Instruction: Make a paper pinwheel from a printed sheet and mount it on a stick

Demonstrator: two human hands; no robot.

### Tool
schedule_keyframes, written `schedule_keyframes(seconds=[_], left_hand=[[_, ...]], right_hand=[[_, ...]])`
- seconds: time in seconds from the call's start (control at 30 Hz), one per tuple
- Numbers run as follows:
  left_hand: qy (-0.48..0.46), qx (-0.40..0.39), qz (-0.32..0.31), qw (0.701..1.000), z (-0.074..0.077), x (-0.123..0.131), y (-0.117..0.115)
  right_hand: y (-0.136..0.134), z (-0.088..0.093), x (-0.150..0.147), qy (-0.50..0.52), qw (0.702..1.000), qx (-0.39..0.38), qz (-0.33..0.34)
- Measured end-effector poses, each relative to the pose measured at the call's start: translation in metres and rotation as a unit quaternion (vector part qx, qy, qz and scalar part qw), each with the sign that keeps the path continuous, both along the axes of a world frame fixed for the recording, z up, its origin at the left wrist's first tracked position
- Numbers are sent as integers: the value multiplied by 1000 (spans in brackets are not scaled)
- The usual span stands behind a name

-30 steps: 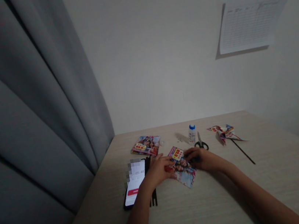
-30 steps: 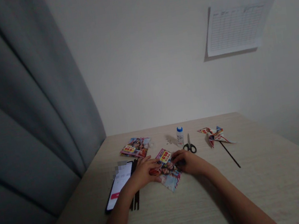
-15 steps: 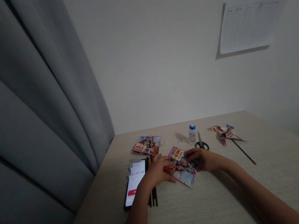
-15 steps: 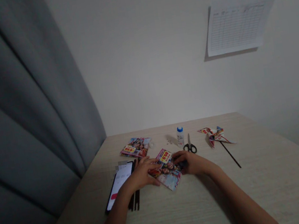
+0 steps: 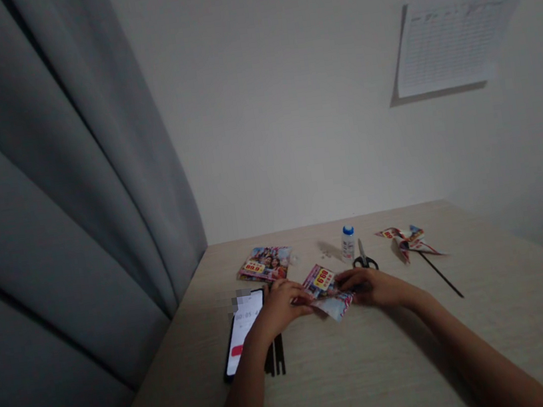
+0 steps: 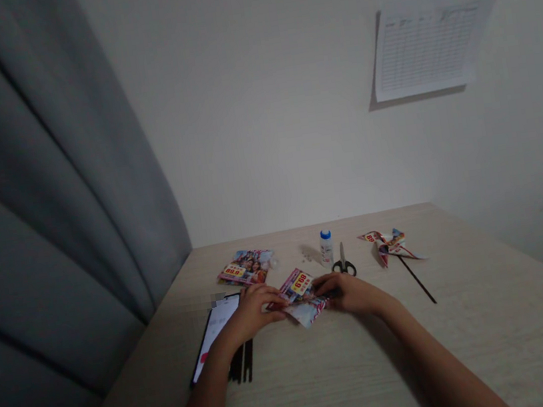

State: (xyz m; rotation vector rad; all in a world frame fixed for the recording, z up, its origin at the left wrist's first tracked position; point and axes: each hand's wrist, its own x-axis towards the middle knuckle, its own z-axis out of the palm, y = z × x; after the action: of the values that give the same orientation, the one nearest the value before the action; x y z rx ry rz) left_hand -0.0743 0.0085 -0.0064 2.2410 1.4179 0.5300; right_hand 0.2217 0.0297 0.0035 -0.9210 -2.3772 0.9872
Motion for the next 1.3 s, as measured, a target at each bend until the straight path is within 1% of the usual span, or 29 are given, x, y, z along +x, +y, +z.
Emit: schedule_keyframes(seconds=[0.23, 0.4, 0.5, 0.6, 0.7, 0.83, 0.93, 1.03, 1.17, 1.3], left_hand=[[1, 45, 29, 999, -9, 2, 5], [34, 48, 61, 996, -11, 6, 8], [41, 49, 68, 996, -11, 8, 7], [37, 52, 79, 995, -10, 11, 6], [32, 60, 102, 992, -10, 16, 4], [49, 70, 124, 989, -9, 23, 0], [63, 85, 122, 987, -9, 28, -3], [79, 93, 123, 985, -11, 30, -5], [96, 113, 123, 981, -14, 32, -6], [106, 123, 121, 979, -15, 31, -7]], right_hand=[[1, -4, 2, 0, 999, -18, -31], [4, -10, -2, -27, 993, 2, -118], [4, -12, -5, -46, 989, 34, -136], [4, -13, -10, -58, 983, 58, -167], [2, -16, -16, -59, 976, 66, -198], [-2, -20, -24, -60, 963, 74, -253], [-4, -23, -28, -64, 959, 84, -264], [-3, -25, -30, -91, 952, 110, -271], [-4, -25, -31, -117, 950, 142, -254], [-7, -23, -32, -120, 950, 150, -245]])
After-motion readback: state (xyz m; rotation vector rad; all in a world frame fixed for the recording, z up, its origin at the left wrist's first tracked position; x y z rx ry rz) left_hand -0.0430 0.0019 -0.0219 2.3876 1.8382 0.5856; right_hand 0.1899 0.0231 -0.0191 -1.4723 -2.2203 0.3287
